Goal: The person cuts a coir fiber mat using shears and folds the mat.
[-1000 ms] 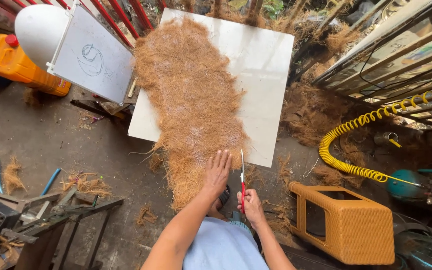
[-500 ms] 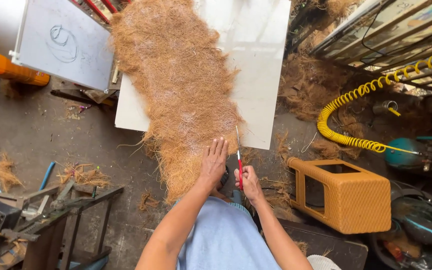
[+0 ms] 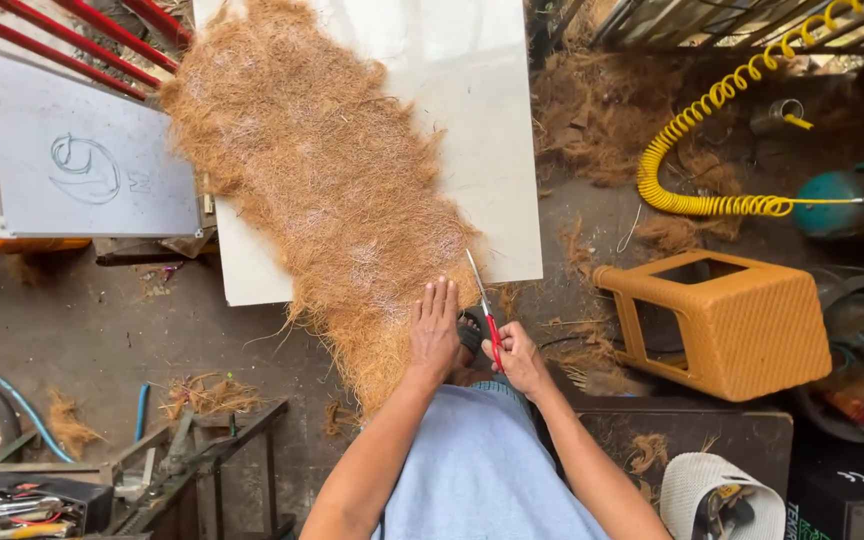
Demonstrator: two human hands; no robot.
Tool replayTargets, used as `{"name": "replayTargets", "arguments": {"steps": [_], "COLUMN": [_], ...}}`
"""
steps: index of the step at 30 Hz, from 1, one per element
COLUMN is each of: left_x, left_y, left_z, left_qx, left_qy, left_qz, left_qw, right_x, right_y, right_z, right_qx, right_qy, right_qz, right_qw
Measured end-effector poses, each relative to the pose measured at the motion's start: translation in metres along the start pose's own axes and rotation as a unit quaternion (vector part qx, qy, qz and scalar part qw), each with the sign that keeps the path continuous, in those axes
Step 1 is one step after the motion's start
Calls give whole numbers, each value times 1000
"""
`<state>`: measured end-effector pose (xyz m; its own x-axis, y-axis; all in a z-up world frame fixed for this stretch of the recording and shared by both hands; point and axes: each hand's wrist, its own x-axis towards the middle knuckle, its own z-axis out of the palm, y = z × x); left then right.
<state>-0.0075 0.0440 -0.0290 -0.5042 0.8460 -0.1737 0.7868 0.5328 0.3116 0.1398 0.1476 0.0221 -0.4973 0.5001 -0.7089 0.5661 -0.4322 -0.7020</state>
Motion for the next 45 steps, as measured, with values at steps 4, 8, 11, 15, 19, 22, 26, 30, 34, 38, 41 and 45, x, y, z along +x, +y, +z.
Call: {"name": "replayTargets", "arguments": {"steps": [4,8,11,15,19,22,26,30,34,38,41,45], "left_x": [0,0,-2,-3,0,1,1,4,4,5,5,1], "left_y": [1,-2,-3,-7,4,2,4,9,9,3,4,-3], "left_z": [-9,-24,-27,-25,-65,-62,-72,-86,-88,-76,-81,-71], "left_qx": [-1,-16,-28,-48,-34,-48,-48,-45,-54,-53,-55,-50], "left_qy": [-20,-36,-48,-52,-55,-62,-64,-55,-65,-72,-75,-75], "left_qz": [2,11,17,17,24,17,23,26,25,28,29,34], "left_qw": [1000,999,998,997,998,997,997,997,996,996,995,995], "right_x": [3,6,10,23,43,43,39,42,43,36,41,49], "right_y": [7,1,-9,-29,-24,-30,-35,-30,-31,-42,-37,-39], "right_z": [1,1,4,11,13,15,15,13,7,7,9,13], "right_qx": [18,30,33,24,10,9,11,9,0,12,12,-9], "right_qy": [10,4,-2,-11,-17,-18,-18,-12,-14,-9,-10,-9], "right_qz": [9,12,15,-3,-8,-6,-8,-12,-19,-22,-18,-14], "right_qw": [1000,999,999,1000,1000,1000,1000,1000,1000,1000,1000,1000]}}
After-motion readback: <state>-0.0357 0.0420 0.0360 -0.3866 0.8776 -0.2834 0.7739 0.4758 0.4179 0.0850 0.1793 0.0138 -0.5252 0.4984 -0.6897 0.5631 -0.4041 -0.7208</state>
